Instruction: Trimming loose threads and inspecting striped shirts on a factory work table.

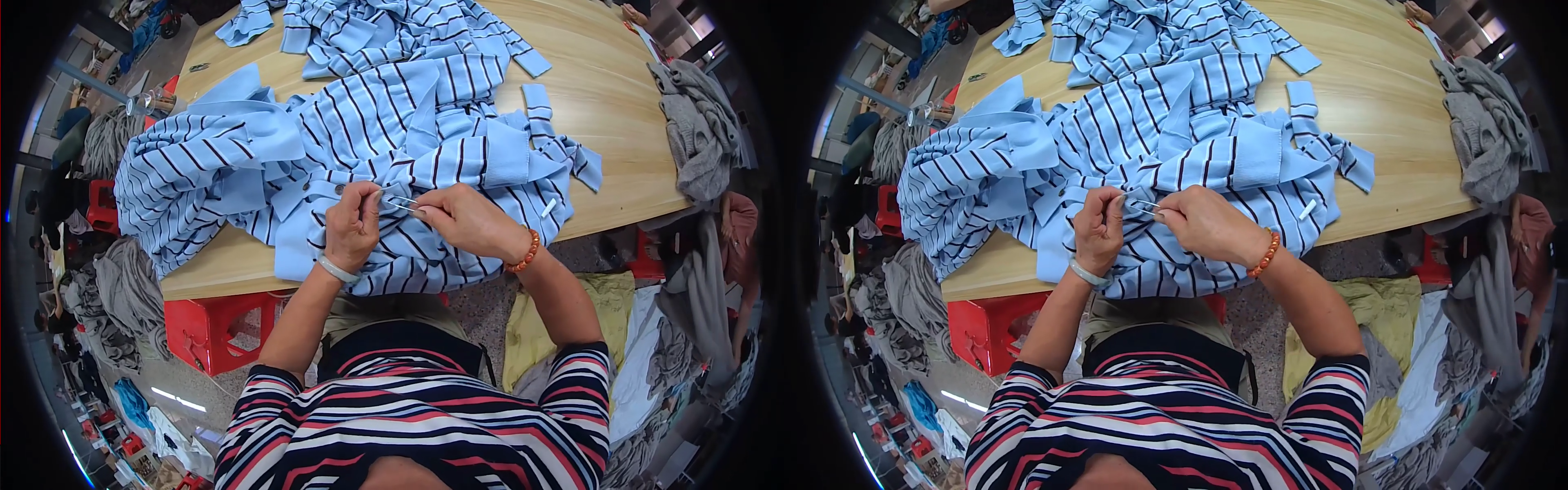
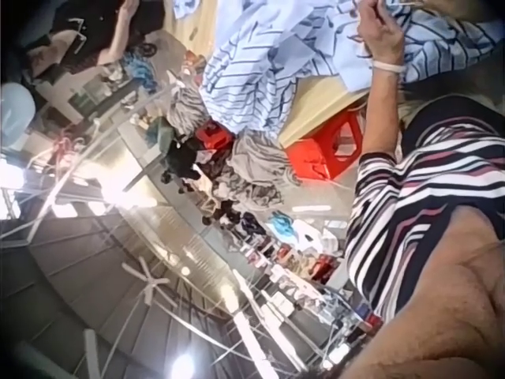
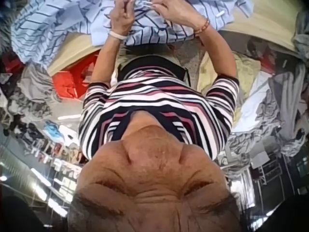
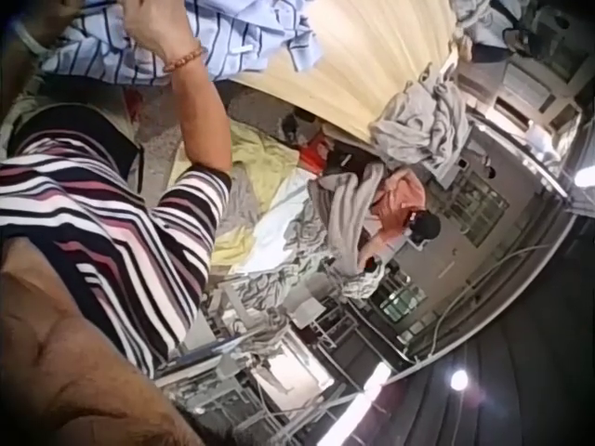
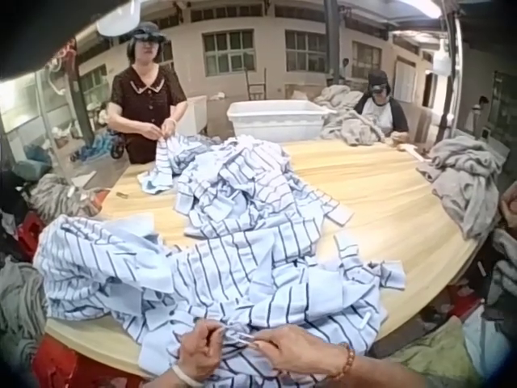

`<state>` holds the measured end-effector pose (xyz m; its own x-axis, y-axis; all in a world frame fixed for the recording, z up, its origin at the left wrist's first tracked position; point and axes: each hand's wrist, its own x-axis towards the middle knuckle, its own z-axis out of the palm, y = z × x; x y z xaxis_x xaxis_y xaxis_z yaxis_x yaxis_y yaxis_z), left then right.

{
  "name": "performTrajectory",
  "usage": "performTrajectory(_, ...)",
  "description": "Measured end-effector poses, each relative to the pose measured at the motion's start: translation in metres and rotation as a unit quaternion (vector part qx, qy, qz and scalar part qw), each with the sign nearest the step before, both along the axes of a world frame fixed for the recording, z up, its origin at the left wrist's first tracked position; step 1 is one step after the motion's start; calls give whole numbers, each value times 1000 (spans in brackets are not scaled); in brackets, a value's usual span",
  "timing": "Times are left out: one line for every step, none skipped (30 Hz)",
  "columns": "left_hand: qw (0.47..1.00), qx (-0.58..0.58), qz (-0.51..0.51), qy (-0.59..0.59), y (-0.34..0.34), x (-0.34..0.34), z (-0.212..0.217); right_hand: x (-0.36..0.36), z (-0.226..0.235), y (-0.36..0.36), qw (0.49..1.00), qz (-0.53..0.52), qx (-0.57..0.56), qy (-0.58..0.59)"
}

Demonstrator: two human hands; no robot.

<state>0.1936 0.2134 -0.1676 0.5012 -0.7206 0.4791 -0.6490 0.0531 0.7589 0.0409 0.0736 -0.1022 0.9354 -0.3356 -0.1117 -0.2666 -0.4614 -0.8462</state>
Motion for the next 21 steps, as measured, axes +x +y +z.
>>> performTrajectory(1000, -8, -11, -25, 0, 0, 0, -1, 2, -2, 999, 11, 34, 17)
performTrajectory(1000, -8, -11, -24, 0, 1, -2, -3, 3, 1, 999, 11, 34, 18)
performTrajectory(998, -13, -27, -55, 0, 2, -4, -7, 4, 5, 996, 9, -84, 13)
performTrajectory(995, -16, -47, -87, 0, 3, -4, -9, 6, 8, 980, 4, -200, 9)
performTrajectory(995, -14, -51, -85, 2, 3, -3, -11, 10, 8, 980, 1, -197, 11)
performTrajectory(996, 25, -83, -27, 7, 3, 0, -14, 18, 6, 970, 37, -237, 34)
performTrajectory(991, 64, -115, 32, 9, 4, 3, -16, 25, 5, 957, 72, -275, 58)
performTrajectory(990, 66, -120, 33, 11, 6, 4, -18, 27, 1, 958, 68, -273, 60)
performTrajectory(981, 72, -164, 72, 12, 9, 5, -18, 29, -7, 960, 109, -252, 60)
performTrajectory(969, 78, -206, 112, 12, 9, 7, -18, 30, -12, 959, 151, -232, 60)
performTrajectory(968, 79, -209, 113, 11, 8, 10, -18, 32, -15, 961, 151, -222, 67)
performTrajectory(963, 93, -205, 145, 10, 7, 14, -18, 33, -16, 962, 149, -220, 69)
performTrajectory(958, 107, -202, 176, 9, 6, 20, -17, 33, -16, 962, 144, -224, 65)
performTrajectory(951, 121, -197, 207, 8, 6, 23, -17, 34, -16, 962, 139, -228, 60)
performTrajectory(950, 117, -188, 218, 6, 5, 23, -17, 36, -17, 962, 137, -226, 61)
performTrajectory(950, 118, -189, 218, 6, 5, 23, -17, 39, -18, 963, 142, -218, 73)
performTrajectory(947, 120, -192, 226, 7, 6, 24, -16, 40, -20, 963, 146, -210, 85)
performTrajectory(945, 122, -195, 234, 7, 7, 25, -15, 39, -21, 963, 146, -209, 85)
performTrajectory(944, 123, -195, 235, 9, 8, 26, -16, 38, -21, 965, 154, -199, 78)
performTrajectory(943, 133, -206, 224, 11, 10, 28, -17, 37, -22, 966, 161, -189, 72)
performTrajectory(942, 143, -216, 214, 12, 11, 29, -16, 37, -24, 966, 162, -189, 73)
